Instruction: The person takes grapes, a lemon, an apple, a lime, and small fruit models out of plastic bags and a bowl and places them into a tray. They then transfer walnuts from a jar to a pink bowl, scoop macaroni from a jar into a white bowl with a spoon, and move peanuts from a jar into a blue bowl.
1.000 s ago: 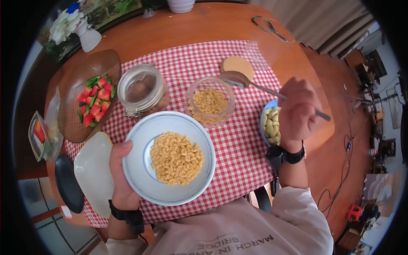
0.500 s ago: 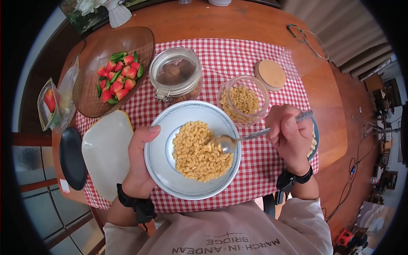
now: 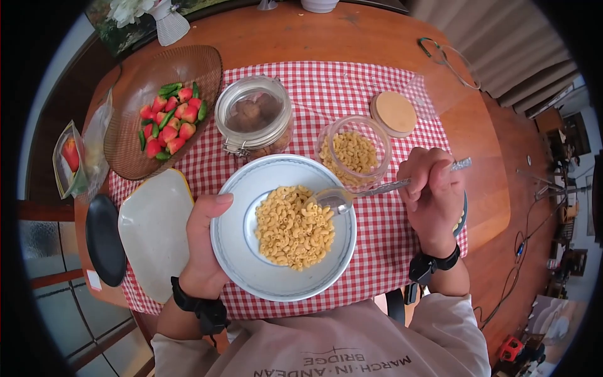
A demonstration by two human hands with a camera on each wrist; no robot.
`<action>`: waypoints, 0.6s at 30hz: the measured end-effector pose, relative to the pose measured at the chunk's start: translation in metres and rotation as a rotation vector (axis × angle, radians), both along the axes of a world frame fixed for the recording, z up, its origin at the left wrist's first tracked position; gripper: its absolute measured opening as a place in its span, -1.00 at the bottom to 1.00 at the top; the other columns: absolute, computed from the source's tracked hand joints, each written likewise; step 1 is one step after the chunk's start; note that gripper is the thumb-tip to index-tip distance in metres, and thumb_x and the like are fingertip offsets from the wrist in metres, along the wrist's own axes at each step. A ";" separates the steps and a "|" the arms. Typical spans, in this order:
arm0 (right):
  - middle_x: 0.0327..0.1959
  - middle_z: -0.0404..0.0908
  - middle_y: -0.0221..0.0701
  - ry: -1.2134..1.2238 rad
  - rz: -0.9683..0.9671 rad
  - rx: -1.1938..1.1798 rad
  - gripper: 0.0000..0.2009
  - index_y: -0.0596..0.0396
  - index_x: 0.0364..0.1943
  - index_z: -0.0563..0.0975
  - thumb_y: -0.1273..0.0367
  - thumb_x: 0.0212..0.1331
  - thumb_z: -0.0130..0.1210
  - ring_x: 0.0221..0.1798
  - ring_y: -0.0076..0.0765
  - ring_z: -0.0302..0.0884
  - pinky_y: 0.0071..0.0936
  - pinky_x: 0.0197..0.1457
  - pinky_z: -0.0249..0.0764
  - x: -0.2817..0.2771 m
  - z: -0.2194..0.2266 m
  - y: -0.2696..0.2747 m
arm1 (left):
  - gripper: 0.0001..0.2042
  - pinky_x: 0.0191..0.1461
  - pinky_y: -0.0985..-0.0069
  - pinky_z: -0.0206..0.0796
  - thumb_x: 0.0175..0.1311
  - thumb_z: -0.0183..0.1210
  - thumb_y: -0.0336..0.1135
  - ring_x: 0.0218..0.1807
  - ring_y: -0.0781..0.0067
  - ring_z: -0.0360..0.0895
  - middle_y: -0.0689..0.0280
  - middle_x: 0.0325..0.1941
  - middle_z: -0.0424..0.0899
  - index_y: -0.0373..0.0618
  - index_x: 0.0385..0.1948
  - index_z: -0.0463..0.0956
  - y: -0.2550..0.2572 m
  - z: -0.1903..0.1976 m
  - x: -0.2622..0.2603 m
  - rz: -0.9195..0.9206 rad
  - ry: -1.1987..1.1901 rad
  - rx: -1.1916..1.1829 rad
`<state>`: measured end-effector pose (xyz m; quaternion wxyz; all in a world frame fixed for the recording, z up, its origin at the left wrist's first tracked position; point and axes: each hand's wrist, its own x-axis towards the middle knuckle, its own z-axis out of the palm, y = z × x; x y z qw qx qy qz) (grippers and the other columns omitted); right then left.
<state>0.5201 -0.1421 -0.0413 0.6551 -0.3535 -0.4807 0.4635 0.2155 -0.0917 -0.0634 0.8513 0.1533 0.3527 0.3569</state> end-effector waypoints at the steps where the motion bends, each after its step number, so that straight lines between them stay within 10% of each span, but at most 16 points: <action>1: -0.56 0.39 -0.45 -0.067 -0.036 -0.022 -0.54 0.13 -0.46 0.44 0.11 0.59 -0.11 -0.60 -0.62 0.18 -0.62 -0.56 0.10 -0.003 0.002 -0.001 | -0.37 0.33 0.26 0.45 0.27 0.02 -0.05 0.14 0.12 0.66 -0.04 0.17 0.66 -0.41 0.25 0.44 0.000 0.000 0.000 -0.019 -0.018 0.006; 18: -0.62 0.33 -0.49 0.106 -0.146 -0.192 -0.53 0.10 -0.48 0.43 0.10 0.60 -0.13 -0.66 -0.65 0.10 -0.66 -0.60 0.07 0.001 0.004 0.004 | -0.34 0.37 0.25 0.41 0.25 0.01 -0.06 0.19 0.11 0.63 -0.04 0.23 0.62 -0.39 0.31 0.39 -0.001 0.003 0.003 -0.059 0.007 0.021</action>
